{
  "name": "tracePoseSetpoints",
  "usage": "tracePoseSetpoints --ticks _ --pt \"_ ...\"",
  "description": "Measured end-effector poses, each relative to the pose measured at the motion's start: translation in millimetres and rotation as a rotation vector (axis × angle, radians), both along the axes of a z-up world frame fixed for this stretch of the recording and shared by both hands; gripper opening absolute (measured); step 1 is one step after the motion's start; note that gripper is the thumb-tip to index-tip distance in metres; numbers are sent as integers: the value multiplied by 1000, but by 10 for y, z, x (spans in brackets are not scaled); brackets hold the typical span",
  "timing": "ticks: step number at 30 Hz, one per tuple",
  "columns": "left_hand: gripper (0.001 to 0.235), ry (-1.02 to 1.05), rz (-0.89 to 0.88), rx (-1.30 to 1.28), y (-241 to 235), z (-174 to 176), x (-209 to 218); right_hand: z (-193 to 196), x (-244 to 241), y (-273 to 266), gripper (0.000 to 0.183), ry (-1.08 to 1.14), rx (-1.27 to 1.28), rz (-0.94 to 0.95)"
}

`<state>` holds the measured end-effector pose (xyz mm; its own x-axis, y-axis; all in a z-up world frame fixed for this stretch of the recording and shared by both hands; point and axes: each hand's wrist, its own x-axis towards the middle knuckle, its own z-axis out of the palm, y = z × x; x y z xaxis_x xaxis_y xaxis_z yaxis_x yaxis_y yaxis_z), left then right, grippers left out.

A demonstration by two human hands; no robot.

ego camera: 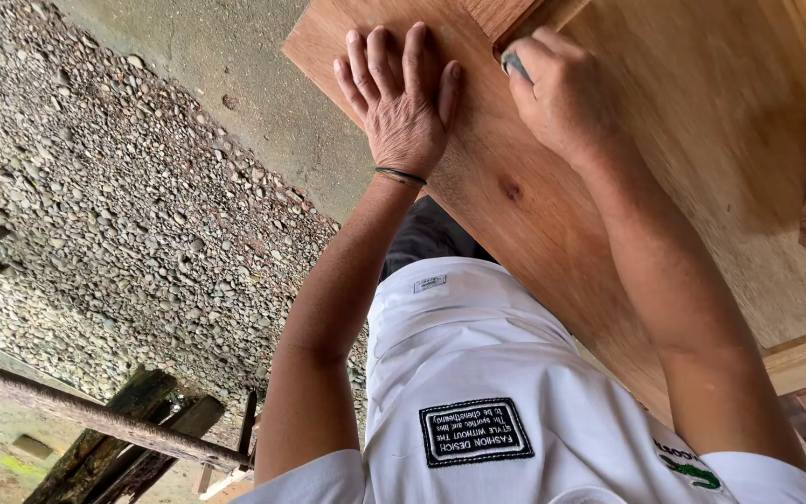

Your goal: The person sands a wooden door frame using a sanding block and a chisel. They smooth the edges and corners of the wood, switching between the sanding block and the chisel to refine the surface.

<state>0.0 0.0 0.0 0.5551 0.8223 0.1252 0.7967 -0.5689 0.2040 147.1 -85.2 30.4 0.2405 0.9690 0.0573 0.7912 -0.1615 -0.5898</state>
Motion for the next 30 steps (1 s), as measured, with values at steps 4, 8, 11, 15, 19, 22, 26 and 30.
tracePoseSetpoints --ticks 4,8,11,15,19,22,26,30 --pt "46 -17 -1 -9 6 34 3 28 15 37 3 34 -69 26" --pt "47 -8 -16 3 -4 17 -12 21 -9 18 24 122 -109 -22" --pt "47 -6 -11 -8 12 33 -5 -51 19 36 26 138 -104 -34" --pt "46 -16 -11 -34 12 44 -2 -41 19 -7 18 43 -165 -7" --pt "45 -45 -7 -9 11 37 -3 -13 17 9 11 109 -87 4" --pt "47 -40 -5 -8 9 35 -3 -49 6 62 15 147 -64 -46" --pt "46 -27 -17 -15 8 42 -3 -68 6 57 33 209 -68 -178" --pt "46 -26 -15 -17 14 29 -10 -24 57 -237 28 120 -101 -57"
